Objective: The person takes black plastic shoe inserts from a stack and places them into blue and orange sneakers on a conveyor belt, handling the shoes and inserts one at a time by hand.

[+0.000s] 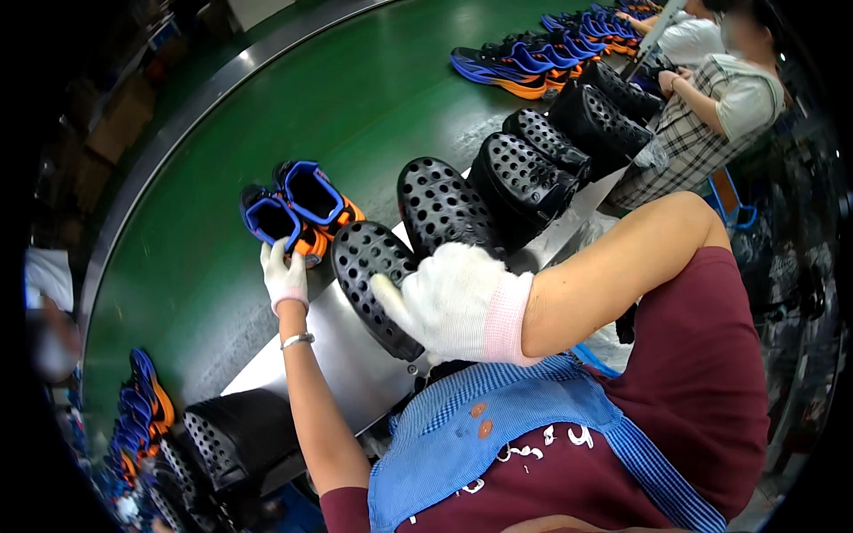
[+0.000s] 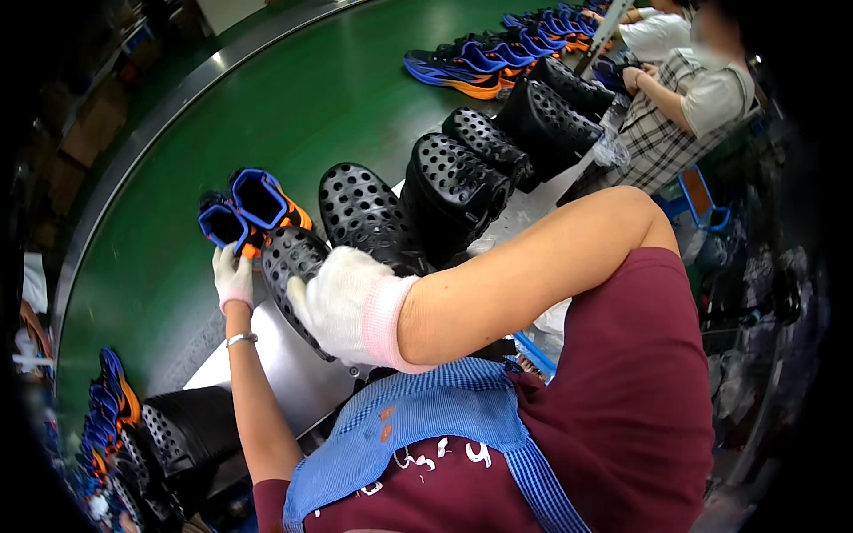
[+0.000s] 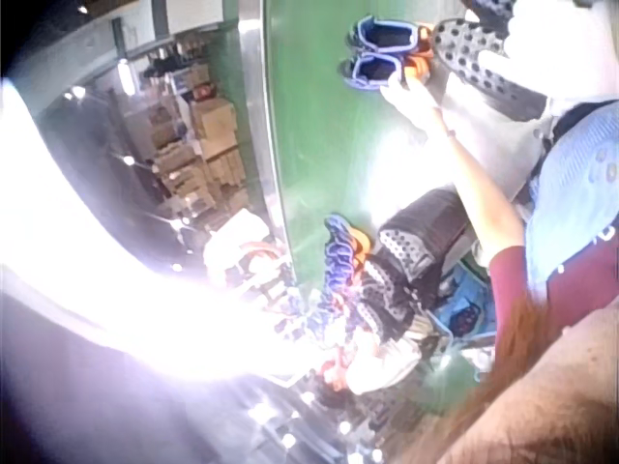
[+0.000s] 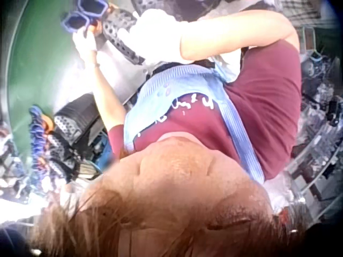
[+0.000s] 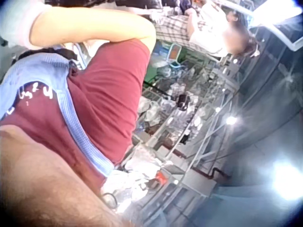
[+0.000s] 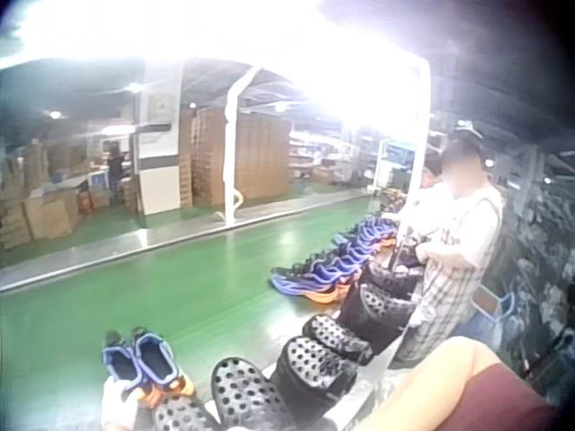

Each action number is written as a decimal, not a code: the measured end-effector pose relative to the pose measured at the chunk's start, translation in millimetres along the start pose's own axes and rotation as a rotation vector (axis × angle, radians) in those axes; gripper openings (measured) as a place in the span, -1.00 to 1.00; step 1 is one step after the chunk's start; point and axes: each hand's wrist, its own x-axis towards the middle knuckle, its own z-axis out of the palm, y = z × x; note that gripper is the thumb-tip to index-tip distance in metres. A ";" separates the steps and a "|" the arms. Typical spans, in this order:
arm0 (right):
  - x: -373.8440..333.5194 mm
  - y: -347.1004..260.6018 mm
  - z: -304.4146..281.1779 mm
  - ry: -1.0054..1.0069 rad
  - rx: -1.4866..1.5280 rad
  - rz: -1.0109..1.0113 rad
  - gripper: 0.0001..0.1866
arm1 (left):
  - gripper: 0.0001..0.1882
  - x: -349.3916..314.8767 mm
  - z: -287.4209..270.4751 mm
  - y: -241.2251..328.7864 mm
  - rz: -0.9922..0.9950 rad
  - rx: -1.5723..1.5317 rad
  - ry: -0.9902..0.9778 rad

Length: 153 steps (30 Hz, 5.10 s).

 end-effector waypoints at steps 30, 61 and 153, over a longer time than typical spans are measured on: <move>-103.3 148.8 62.8 0.481 0.297 0.367 -0.46 | -0.44 12.2 -3.5 -37.5 0.045 -0.119 -0.201; 73.5 28.5 -60.0 0.449 0.725 -0.386 -0.49 | -0.55 -49.5 -136.0 169.7 -0.083 -1.626 -0.156; -123.5 176.2 77.6 0.715 0.261 0.672 -0.54 | -0.36 -6.8 -75.8 14.7 0.029 0.530 0.009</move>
